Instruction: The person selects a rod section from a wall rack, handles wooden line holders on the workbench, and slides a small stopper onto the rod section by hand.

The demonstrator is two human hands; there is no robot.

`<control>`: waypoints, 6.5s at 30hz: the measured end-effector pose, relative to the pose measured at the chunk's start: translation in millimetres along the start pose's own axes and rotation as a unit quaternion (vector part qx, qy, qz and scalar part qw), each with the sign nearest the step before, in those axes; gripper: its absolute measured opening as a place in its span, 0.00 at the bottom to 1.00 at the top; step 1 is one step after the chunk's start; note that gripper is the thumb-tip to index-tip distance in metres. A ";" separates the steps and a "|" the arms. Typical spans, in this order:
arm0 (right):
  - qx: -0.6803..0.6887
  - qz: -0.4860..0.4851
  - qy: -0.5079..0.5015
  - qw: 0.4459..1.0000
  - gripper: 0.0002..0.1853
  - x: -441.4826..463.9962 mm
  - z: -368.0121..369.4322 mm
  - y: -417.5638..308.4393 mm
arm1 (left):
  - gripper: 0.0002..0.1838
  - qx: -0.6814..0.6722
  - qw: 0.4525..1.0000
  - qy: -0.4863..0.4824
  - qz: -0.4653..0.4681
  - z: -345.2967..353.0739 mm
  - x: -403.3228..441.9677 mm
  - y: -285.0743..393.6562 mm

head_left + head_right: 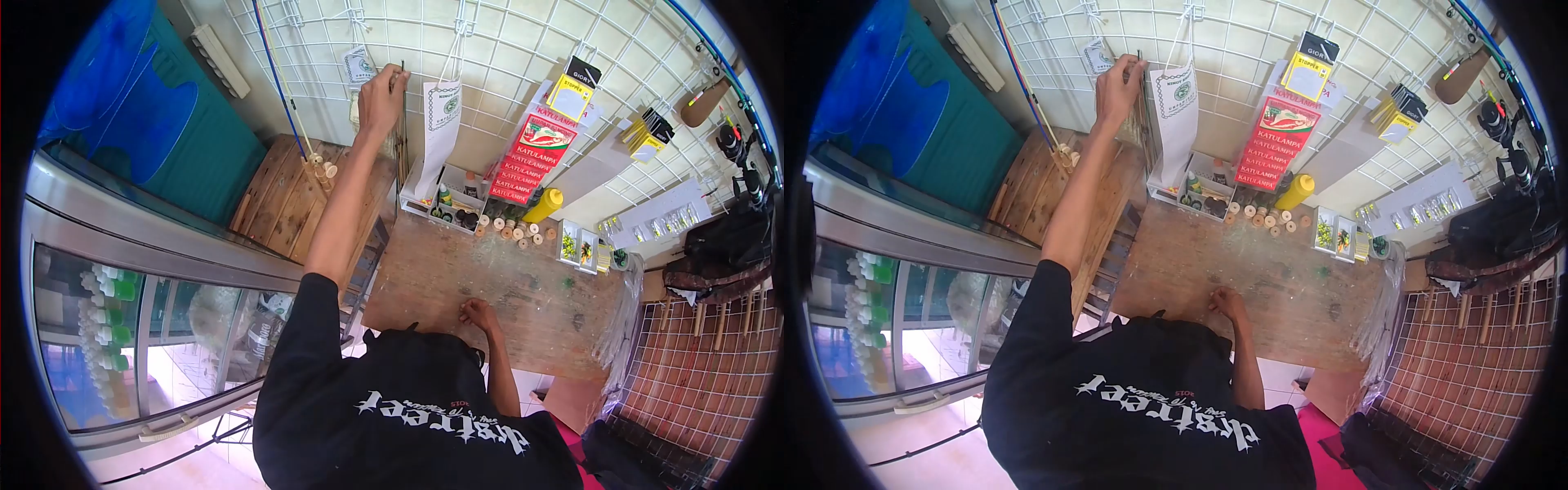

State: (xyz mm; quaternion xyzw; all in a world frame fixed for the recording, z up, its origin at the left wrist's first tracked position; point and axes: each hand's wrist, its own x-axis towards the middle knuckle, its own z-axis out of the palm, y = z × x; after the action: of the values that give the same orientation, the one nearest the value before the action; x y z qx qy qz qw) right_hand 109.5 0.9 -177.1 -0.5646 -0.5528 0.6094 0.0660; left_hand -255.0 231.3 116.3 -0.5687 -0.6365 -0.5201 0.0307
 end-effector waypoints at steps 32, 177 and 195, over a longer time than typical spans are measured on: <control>0.020 -0.003 -0.001 1.000 0.12 3.4 -0.1 5.5 | 0.09 0.016 0.994 0.106 0.035 10.1 -45.9 -10.5; 0.120 -0.501 0.084 0.853 0.05 10.7 27.1 -360.3 | 0.09 -0.140 0.963 -0.052 -0.223 -44.9 -276.5 -49.5; 0.147 -0.543 0.026 0.826 0.08 -111.2 -40.1 -414.1 | 0.12 -0.204 0.952 -0.077 -0.215 -60.6 -330.8 -57.3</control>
State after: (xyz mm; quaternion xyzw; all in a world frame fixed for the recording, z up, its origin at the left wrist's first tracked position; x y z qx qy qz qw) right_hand -45.8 104.0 211.1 -0.1724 -0.6720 0.5346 0.4827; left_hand -215.6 -29.1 -100.6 -0.4506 -0.6244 -0.5878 -0.2481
